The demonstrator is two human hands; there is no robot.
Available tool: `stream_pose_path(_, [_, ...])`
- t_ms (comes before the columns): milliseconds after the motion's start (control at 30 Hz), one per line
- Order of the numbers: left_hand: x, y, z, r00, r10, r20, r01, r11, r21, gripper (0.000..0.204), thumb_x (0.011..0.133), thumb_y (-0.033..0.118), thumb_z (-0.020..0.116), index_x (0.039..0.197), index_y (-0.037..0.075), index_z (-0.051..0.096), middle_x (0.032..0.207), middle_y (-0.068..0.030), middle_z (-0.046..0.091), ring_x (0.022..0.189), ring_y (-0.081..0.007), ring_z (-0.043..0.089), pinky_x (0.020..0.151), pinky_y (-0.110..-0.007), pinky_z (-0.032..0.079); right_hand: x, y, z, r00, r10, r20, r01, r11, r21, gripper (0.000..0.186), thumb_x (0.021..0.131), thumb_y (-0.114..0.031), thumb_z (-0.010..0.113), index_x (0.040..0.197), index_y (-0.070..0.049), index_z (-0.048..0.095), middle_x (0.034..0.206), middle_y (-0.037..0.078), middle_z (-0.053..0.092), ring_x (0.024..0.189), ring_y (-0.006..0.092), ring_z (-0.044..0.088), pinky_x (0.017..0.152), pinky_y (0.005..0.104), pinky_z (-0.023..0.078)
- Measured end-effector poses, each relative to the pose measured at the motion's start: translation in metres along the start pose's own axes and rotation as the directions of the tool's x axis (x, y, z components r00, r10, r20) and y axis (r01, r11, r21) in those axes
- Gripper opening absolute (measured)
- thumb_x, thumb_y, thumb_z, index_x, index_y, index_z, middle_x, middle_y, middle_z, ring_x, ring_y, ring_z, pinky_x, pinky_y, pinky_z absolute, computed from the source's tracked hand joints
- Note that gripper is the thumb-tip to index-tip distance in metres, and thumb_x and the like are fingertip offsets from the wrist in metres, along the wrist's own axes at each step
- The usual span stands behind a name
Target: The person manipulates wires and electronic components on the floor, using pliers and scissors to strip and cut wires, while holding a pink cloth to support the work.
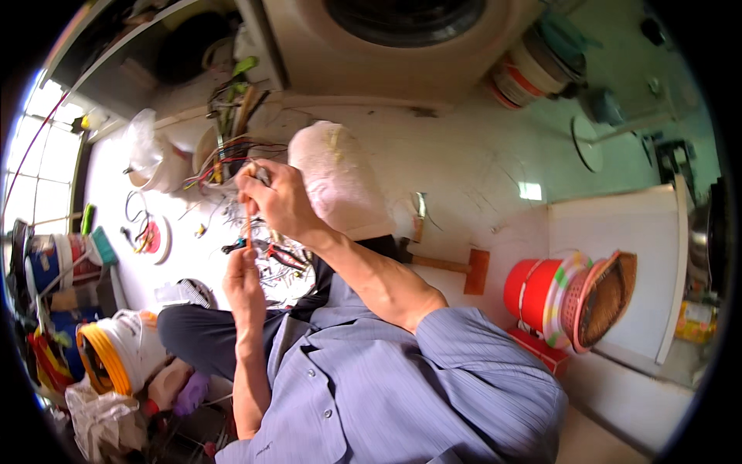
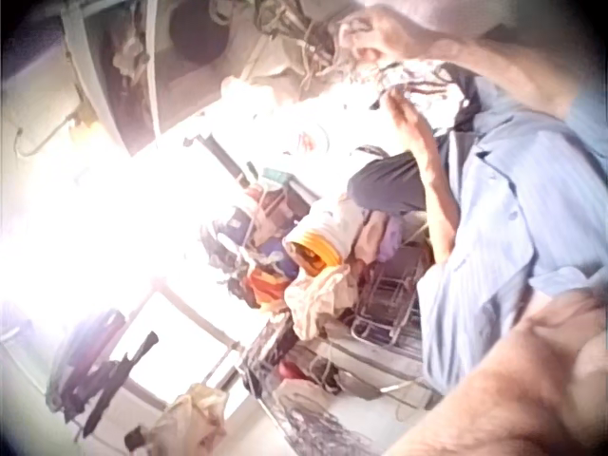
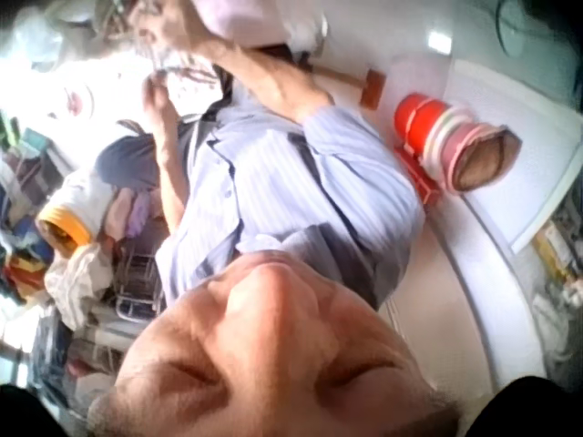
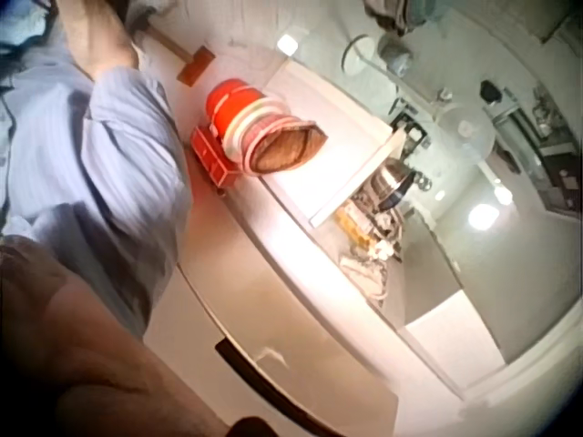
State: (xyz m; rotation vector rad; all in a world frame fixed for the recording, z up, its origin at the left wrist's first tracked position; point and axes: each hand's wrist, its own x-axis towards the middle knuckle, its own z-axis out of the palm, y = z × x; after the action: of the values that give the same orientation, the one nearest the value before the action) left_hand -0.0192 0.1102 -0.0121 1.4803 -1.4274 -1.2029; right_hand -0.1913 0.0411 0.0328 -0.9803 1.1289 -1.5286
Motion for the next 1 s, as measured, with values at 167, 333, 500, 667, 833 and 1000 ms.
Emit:
stream_pose_path(167, [0.012, 0.010, 0.003, 0.992, -0.094, 0.078, 0.101, 0.990, -0.093, 0.026, 0.103, 0.021, 0.053, 0.090, 0.003, 0.064, 0.068, 0.0066, 0.045, 0.061, -0.0044, 0.037, 0.052, -0.023, 0.029, -0.005, -0.003, -0.008, 0.990, -0.126, 0.058, 0.131, 0.987, -0.091, 0.015, 0.095, -0.012, 0.065, 0.099, 0.002, 0.068, 0.077, 0.008, 0.069, 0.062, 0.0093, 0.063, 0.054, 0.0244, 0.051])
stream_pose_path(333, [0.017, 0.024, 0.034, 0.995, -0.021, 0.101, 0.035, 0.989, -0.144, 0.023, 0.103, 0.019, 0.055, 0.089, 0.002, 0.062, 0.064, 0.0056, 0.046, 0.057, -0.0037, 0.038, 0.052, -0.022, 0.030, 0.012, -0.027, -0.041, 1.000, -0.018, 0.025, 0.019, 0.998, -0.066, 0.016, 0.096, -0.015, 0.063, 0.090, 0.000, 0.069, 0.072, 0.006, 0.069, 0.059, 0.0091, 0.064, 0.053, 0.0236, 0.049])
stream_pose_path(500, [0.025, 0.034, 0.058, 0.984, 0.000, 0.176, 0.025, 0.990, -0.140, 0.024, 0.103, 0.020, 0.053, 0.095, -0.001, 0.063, 0.066, 0.0008, 0.053, 0.059, -0.0070, 0.046, 0.055, -0.024, 0.036, 0.022, -0.035, -0.067, 0.995, 0.055, -0.085, -0.055, 0.998, 0.001, 0.018, 0.094, -0.016, 0.063, 0.083, -0.002, 0.068, 0.072, 0.005, 0.069, 0.055, 0.0066, 0.058, 0.050, 0.0217, 0.042])
stream_pose_path(667, [0.027, 0.020, 0.067, 0.987, -0.022, 0.161, 0.028, 0.999, -0.035, 0.026, 0.100, 0.020, 0.057, 0.087, 0.000, 0.066, 0.059, -0.0032, 0.055, 0.055, -0.0108, 0.050, 0.051, -0.029, 0.039, 0.019, -0.007, -0.095, 0.974, 0.141, -0.177, -0.129, 0.989, 0.076, 0.023, 0.097, -0.020, 0.060, 0.098, 0.002, 0.066, 0.077, 0.010, 0.070, 0.056, 0.0094, 0.059, 0.051, 0.0227, 0.045])
stream_pose_path(833, [0.036, 0.015, 0.065, 0.979, -0.133, 0.156, 0.152, 0.982, -0.115, 0.033, 0.100, 0.024, 0.053, 0.084, -0.002, 0.065, 0.058, -0.0027, 0.054, 0.054, -0.0106, 0.047, 0.051, -0.029, 0.037, -0.006, 0.028, -0.082, 0.973, 0.116, -0.201, -0.075, 0.977, 0.199, 0.040, 0.102, -0.027, 0.056, 0.129, 0.003, 0.050, 0.094, 0.014, 0.069, 0.063, 0.0126, 0.061, 0.054, 0.0249, 0.046])
stream_pose_path(1000, [0.052, 0.037, 0.068, 0.927, -0.275, 0.256, 0.355, 0.863, -0.359, 0.033, 0.102, 0.027, 0.051, 0.082, 0.002, 0.061, 0.058, -0.0010, 0.052, 0.041, -0.0081, 0.041, 0.038, -0.024, 0.029, 0.000, 0.029, -0.094, 0.958, 0.154, -0.241, -0.173, 0.983, -0.060, 0.038, 0.099, -0.031, 0.062, 0.118, 0.002, 0.058, 0.089, 0.010, 0.068, 0.059, 0.0105, 0.059, 0.049, 0.0258, 0.044])
